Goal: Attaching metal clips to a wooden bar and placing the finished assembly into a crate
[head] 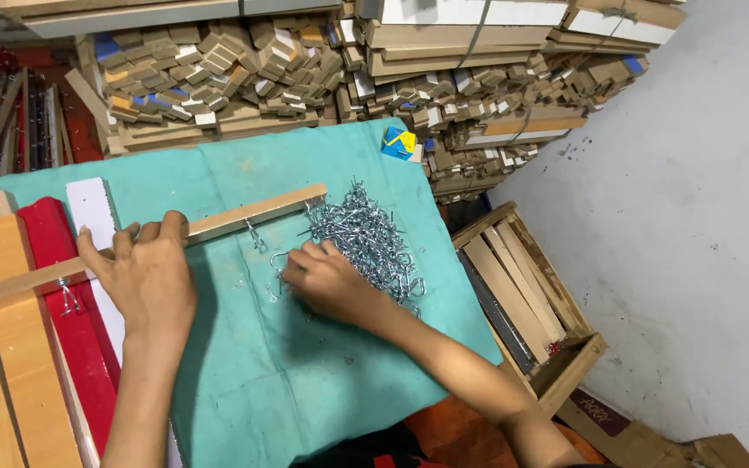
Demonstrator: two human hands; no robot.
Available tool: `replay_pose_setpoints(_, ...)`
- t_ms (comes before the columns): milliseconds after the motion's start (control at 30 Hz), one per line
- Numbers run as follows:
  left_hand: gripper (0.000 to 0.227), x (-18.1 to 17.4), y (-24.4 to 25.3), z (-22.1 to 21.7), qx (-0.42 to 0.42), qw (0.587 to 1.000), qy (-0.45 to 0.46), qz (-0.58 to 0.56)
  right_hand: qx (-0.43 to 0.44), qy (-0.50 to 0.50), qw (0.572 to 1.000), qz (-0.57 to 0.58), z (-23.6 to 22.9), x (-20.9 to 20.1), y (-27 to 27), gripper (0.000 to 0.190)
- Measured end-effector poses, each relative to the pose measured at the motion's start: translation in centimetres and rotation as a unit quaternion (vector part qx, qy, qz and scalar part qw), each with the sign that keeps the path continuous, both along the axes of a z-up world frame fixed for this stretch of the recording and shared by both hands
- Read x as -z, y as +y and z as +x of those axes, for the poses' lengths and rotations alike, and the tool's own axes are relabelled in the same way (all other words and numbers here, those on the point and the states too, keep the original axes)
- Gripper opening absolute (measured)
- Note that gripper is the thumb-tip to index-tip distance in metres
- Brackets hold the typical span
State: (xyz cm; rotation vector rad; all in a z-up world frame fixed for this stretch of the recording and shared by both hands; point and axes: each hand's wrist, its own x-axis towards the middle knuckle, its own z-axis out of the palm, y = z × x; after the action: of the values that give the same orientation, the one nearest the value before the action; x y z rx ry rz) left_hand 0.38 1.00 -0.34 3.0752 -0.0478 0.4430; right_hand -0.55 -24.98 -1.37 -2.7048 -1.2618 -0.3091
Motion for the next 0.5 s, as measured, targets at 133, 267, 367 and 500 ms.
replay_pose_setpoints(133,0.039,0.3,0.1,-0.3,-0.011,1.0,-0.017,0.021,0.005,-0.008,1.0,0.017,-0.9,1.2,1.8,0.018)
replay_pose_setpoints(267,0.046,1.0,-0.2,-0.7,-0.015,0.999,-0.026,0.027,0.016,-0.02,1.0,0.016,-1.1,2.3,2.4,0.02)
replay_pose_setpoints(367,0.046,1.4,-0.3,-1.1,-0.007,1.0,0.002,0.016,0.001,-0.059,0.998,0.011,-1.3,2.2,2.7,0.02)
replay_pose_setpoints(500,0.037,1.2,-0.8,-1.3,-0.003,1.0,0.022,-0.01,-0.005,-0.068,0.998,-0.014,-1.6,1.0,3.2,0.024)
